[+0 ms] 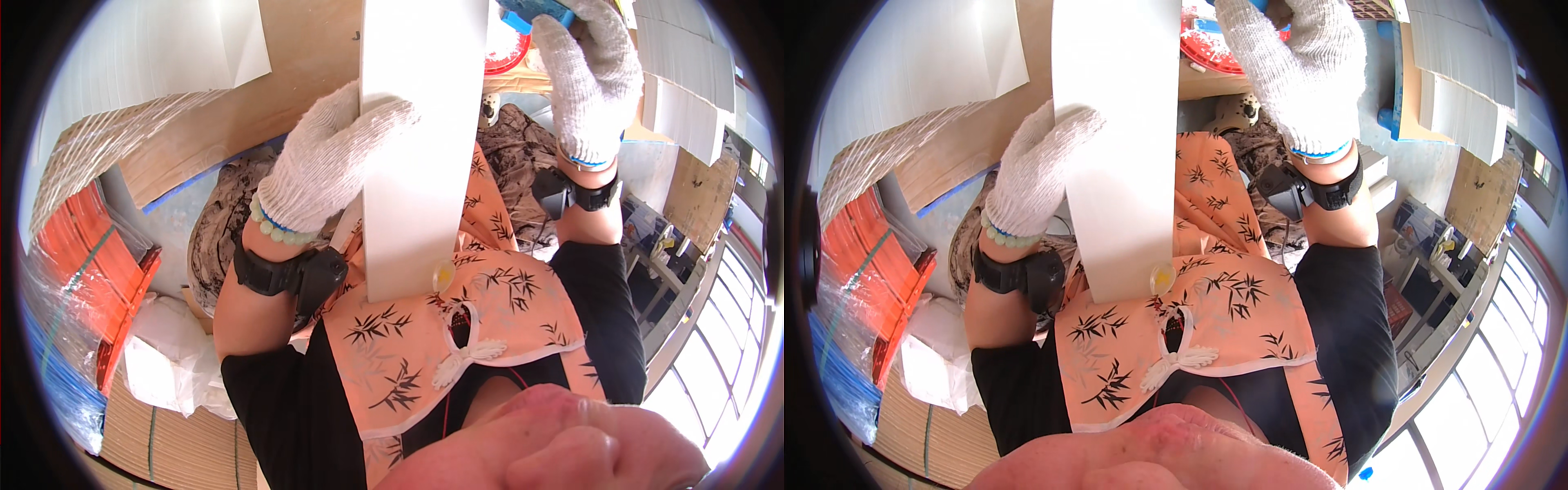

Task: The user applies adhesive to small white furniture panels using a blue sponge and then wipes them with a cloth.

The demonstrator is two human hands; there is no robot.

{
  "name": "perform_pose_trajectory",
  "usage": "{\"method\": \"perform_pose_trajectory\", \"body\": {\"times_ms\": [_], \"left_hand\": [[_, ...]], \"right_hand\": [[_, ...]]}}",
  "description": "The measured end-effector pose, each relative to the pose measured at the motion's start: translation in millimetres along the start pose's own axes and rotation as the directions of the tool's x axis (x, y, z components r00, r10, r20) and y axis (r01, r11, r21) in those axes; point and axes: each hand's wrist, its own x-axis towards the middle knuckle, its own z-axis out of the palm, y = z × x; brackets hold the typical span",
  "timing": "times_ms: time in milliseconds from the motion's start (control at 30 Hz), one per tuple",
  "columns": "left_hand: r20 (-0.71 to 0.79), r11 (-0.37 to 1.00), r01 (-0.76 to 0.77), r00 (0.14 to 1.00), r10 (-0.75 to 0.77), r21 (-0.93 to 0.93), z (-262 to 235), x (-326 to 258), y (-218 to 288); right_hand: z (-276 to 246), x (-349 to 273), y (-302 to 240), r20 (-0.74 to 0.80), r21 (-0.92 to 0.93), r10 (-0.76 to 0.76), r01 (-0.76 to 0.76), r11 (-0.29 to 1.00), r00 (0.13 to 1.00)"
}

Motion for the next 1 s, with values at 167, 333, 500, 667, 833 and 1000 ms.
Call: {"method": "perform_pose_trajectory", "body": {"times_ms": [167, 333, 500, 667, 833, 1000], "left_hand": [[0.012, 1.0, 0.016, 1.0, -0.016, 0.024, -2.5, -0.5, -0.4], [0.028, 1.0, 0.006, 1.0, -0.005, -0.021, -5.6, -0.3, -4.9], [0.017, 0.998, 0.042, 0.999, -0.041, -0.041, -2.2, -0.7, -0.2], [0.003, 0.994, 0.063, 0.998, -0.063, -0.091, -2.5, -1.3, -1.3], [0.012, 0.997, 0.062, 0.998, -0.061, -0.035, -5.3, -1.5, -2.4], [0.0, 0.998, 0.053, 0.999, -0.053, -0.015, -2.9, -1.9, -3.0]], "right_hand": [[-7.8, 2.3, 13.2, 0.102, -0.02, -0.059, 0.061, 0.998, 0.993], [-2.6, 1.7, 6.3, 0.052, -0.005, -0.025, 0.026, 1.0, 0.998], [-7.5, 5.4, 5.6, 0.15, -0.3, -0.128, 0.168, 0.939, 0.98], [-1.6, 2.8, 13.3, 0.04, -0.041, -0.097, 0.098, 0.994, 0.995], [-3.5, 8.5, -6.8, 0.144, -0.265, -0.031, 0.069, 0.962, 0.989], [-3.3, 3.2, 3.9, 0.137, -0.111, -0.047, 0.063, 0.992, 0.99]]}}
